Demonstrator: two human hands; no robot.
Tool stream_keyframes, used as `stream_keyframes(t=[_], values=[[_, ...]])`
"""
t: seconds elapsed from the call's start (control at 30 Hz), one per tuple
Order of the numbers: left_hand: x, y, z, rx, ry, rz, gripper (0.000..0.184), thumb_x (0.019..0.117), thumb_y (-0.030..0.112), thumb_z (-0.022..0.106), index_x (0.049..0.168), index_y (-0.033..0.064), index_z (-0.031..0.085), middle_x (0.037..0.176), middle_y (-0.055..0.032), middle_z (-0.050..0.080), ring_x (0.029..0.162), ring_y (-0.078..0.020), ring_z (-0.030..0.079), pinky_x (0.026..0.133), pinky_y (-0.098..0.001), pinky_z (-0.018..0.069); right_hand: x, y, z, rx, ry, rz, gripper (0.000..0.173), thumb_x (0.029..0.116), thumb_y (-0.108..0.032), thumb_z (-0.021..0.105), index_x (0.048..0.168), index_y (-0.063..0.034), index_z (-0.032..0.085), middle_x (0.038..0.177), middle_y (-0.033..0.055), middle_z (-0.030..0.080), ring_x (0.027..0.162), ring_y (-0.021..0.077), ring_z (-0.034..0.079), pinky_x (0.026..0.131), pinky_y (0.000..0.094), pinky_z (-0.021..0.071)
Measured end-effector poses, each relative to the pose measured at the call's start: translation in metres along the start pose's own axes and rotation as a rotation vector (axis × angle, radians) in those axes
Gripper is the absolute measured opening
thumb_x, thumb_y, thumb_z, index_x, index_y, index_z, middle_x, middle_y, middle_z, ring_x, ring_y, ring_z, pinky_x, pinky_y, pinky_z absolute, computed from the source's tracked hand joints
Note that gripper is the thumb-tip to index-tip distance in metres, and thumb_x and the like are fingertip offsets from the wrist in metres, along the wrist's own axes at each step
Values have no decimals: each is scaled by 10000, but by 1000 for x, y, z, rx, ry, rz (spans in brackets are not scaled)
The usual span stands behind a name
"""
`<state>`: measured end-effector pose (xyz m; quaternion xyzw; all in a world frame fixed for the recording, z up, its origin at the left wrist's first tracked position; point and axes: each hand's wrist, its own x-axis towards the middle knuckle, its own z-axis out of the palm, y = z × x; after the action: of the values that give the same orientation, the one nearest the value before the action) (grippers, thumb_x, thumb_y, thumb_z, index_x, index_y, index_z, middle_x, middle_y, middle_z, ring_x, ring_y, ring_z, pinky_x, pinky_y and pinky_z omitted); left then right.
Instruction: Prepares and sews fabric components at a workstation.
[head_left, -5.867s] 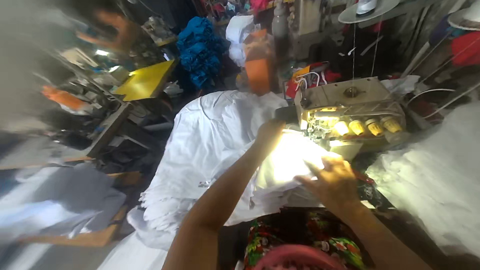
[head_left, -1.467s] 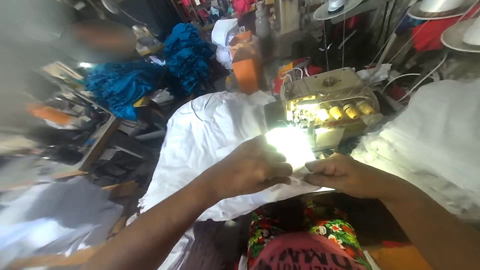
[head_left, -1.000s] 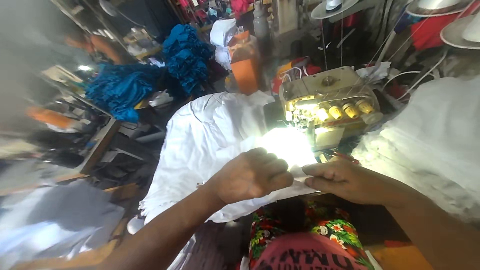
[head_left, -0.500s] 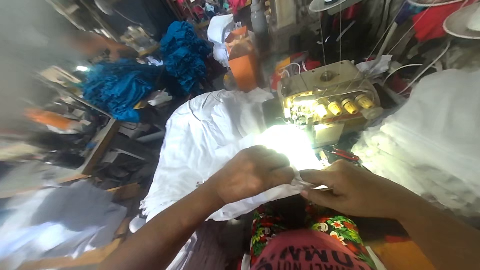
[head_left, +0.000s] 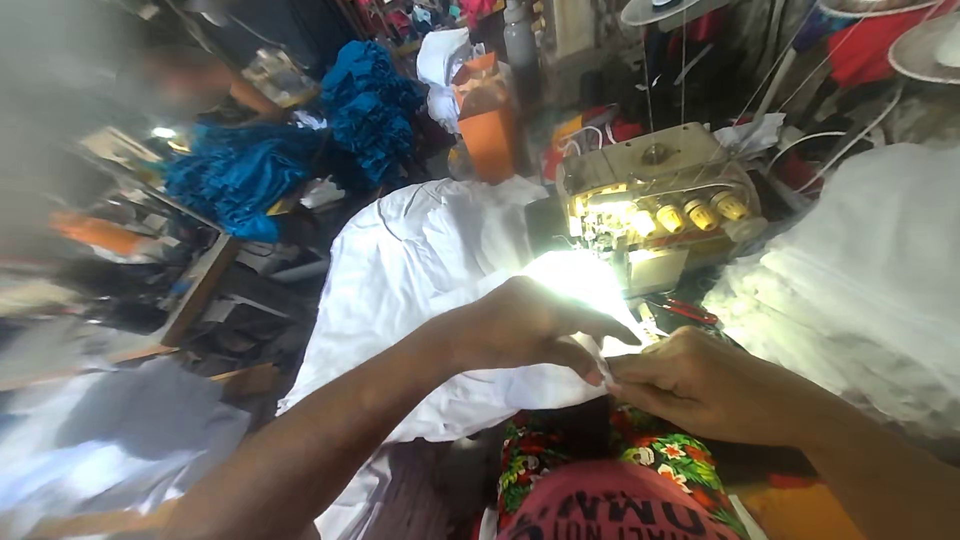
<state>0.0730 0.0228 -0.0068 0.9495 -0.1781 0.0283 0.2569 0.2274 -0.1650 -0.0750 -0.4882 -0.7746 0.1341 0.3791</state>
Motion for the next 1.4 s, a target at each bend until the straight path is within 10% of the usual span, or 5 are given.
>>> stream_keyframes(t=[0.3,0.43,0.57,1.13,1.4], values=[[-2,-9,-24,-232,207,-119,161,936,141,678,861,29,768,888,-4,741,1005,-65,674,1192,-415,315,-11,20,6,156,438,225,221,1012,-265,598,1083,-122,751,1115,-61,720,1058,-32,644,917,157,539],[-14,-34,-40,-754,510,-296,284,978,57,519,815,224,680,766,165,665,715,65,606,671,-157,523,-7,65,30,-27,328,485,194,973,-151,661,1085,-3,717,1103,158,694,987,254,694,855,471,584],[-2,-38,-49,-879,576,-245,337,1021,66,465,799,217,669,742,117,675,688,35,632,648,-163,551,59,81,61,123,-422,665,404,1010,-354,641,1221,-14,689,1128,228,698,1096,402,652,961,633,468],[-26,-54,-36,-953,518,-120,105,963,333,685,918,265,751,832,154,702,749,59,647,669,-123,542,21,103,88,-177,711,274,165,939,-157,682,945,-15,764,896,132,737,805,230,723,728,393,602],[-11,-51,-40,-962,507,-131,124,969,320,675,927,252,770,855,137,721,770,51,664,693,-138,563,35,131,54,10,629,280,221,896,-221,753,1011,-33,765,1013,114,731,837,181,694,746,395,578]])
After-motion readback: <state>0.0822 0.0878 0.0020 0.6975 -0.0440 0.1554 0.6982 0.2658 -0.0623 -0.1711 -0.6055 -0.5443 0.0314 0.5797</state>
